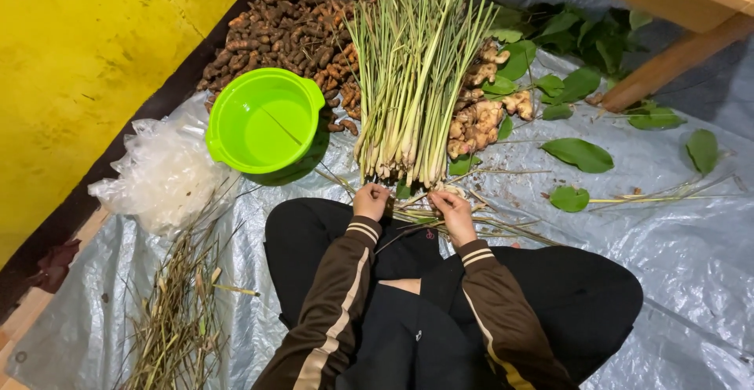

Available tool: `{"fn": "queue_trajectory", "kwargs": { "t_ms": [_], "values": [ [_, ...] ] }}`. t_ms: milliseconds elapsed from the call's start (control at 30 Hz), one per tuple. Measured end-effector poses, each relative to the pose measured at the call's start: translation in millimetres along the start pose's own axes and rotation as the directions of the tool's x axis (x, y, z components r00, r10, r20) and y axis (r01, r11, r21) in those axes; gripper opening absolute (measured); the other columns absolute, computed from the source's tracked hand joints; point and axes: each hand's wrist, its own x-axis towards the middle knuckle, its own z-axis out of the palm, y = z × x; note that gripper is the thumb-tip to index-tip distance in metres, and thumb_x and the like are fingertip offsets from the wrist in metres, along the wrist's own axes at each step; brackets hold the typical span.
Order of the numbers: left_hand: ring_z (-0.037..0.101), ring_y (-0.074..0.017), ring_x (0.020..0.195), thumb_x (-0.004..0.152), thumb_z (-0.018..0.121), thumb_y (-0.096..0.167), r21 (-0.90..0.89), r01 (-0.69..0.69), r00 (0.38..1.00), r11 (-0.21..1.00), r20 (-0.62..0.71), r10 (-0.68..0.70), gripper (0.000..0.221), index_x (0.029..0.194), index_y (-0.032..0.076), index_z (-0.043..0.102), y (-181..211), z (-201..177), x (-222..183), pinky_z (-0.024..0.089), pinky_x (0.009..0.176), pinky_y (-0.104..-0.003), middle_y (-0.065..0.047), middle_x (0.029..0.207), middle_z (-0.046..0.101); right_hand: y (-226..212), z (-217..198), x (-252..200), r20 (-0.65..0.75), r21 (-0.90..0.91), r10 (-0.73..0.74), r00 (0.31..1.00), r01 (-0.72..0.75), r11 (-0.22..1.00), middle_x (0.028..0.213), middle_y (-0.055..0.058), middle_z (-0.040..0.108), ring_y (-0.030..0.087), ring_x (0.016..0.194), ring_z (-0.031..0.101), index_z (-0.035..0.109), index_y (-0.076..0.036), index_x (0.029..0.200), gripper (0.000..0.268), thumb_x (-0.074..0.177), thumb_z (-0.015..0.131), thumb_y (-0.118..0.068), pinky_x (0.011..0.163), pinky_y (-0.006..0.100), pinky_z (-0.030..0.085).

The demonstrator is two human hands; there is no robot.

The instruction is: Sorting, cleaning, and bundling lemongrass stalks by hand while sitting on the floor.

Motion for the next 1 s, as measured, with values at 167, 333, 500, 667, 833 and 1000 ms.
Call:
{"fn": "queue_trajectory", "kwargs": {
  "t_ms": [167, 333, 500, 667, 833, 1000],
  "values": [
    [0.071, -0.0304, 0.097, 0.087, 0.076, 0.025, 0.25, -0.373, 0.926, 0.894, 0.046, 0.374, 0.018, 0.101, 0.017, 0.069, 71.1, -18.7, -57.8, 0.058, 0.088, -0.043, -0.004, 0.098, 0.066, 25.2, -19.7, 18.3, -0.054, 0.018, -0.01, 0.998, 0.011, 1.0, 0.09, 0.009, 0.075, 0.009, 0.075, 0.068, 0.074, -0.006, 0.111, 0.019, 0.093, 0.075, -0.012, 0.061, 0.015, 0.051],
    [0.067, -0.0374, 0.097, 0.083, 0.078, 0.034, 0.165, -0.827, 0.556, 0.538, 0.391, 0.734, 0.028, 0.098, 0.011, 0.072, 82.6, 5.7, -84.0, 0.057, 0.086, -0.046, -0.013, 0.097, 0.068, 25.4, -20.5, 23.0, -0.051, 0.059, 0.021, 0.998, -0.018, 0.998, 0.086, 0.008, 0.076, 0.007, 0.064, 0.064, 0.071, -0.009, 0.114, 0.024, 0.091, 0.076, -0.011, 0.051, 0.012, 0.042],
    [0.064, -0.0272, 0.095, 0.083, 0.074, 0.028, 0.466, -0.875, 0.4, 0.131, 0.543, 0.739, 0.015, 0.087, 0.014, 0.077, 53.1, 51.4, -88.4, 0.052, 0.084, -0.036, -0.006, 0.089, 0.068, 12.5, -17.5, 14.1, -0.068, 0.045, 0.031, 0.997, -0.028, 0.999, 0.087, 0.003, 0.075, 0.005, 0.067, 0.061, 0.064, -0.014, 0.121, 0.031, 0.091, 0.072, -0.01, 0.054, 0.012, 0.04],
    [0.067, -0.0255, 0.094, 0.091, 0.065, 0.029, 0.474, -0.823, 0.529, 0.313, 0.44, 0.726, 0.013, 0.09, 0.016, 0.066, 52.3, 48.1, -80.1, 0.055, 0.081, -0.035, -0.004, 0.092, 0.064, 11.6, -23.0, 20.3, -0.115, 0.089, -0.044, 0.992, 0.055, 0.995, 0.083, 0.004, 0.074, 0.006, 0.076, 0.065, 0.064, -0.014, 0.118, 0.026, 0.094, 0.07, -0.01, 0.065, 0.013, 0.046],
    [0.07, -0.0386, 0.094, 0.095, 0.058, 0.021, 0.298, -0.502, 0.865, 0.812, 0.152, 0.479, 0.008, 0.1, 0.014, 0.061, 62.9, 12.4, -62.3, 0.057, 0.083, -0.048, -0.012, 0.09, 0.066, 8.2, -29.9, 21.4, -0.157, 0.183, -0.114, 0.981, 0.143, 0.973, 0.096, 0.007, 0.075, 0.013, 0.092, 0.07, 0.066, -0.009, 0.118, 0.023, 0.096, 0.07, -0.006, 0.083, 0.024, 0.055],
    [0.071, -0.0316, 0.095, 0.088, 0.071, 0.019, 0.189, -0.183, 0.97, 0.965, -0.127, 0.209, 0.02, 0.105, 0.018, 0.06, 63.6, -11.3, -60.3, 0.058, 0.083, -0.043, -0.004, 0.102, 0.066, 5.4, -28.7, 17.7, -0.063, 0.309, -0.11, 0.992, 0.124, 0.943, 0.105, 0.017, 0.075, 0.019, 0.087, 0.071, 0.071, -0.002, 0.115, 0.022, 0.095, 0.063, 0.001, 0.074, 0.023, 0.056]
  ]
}}
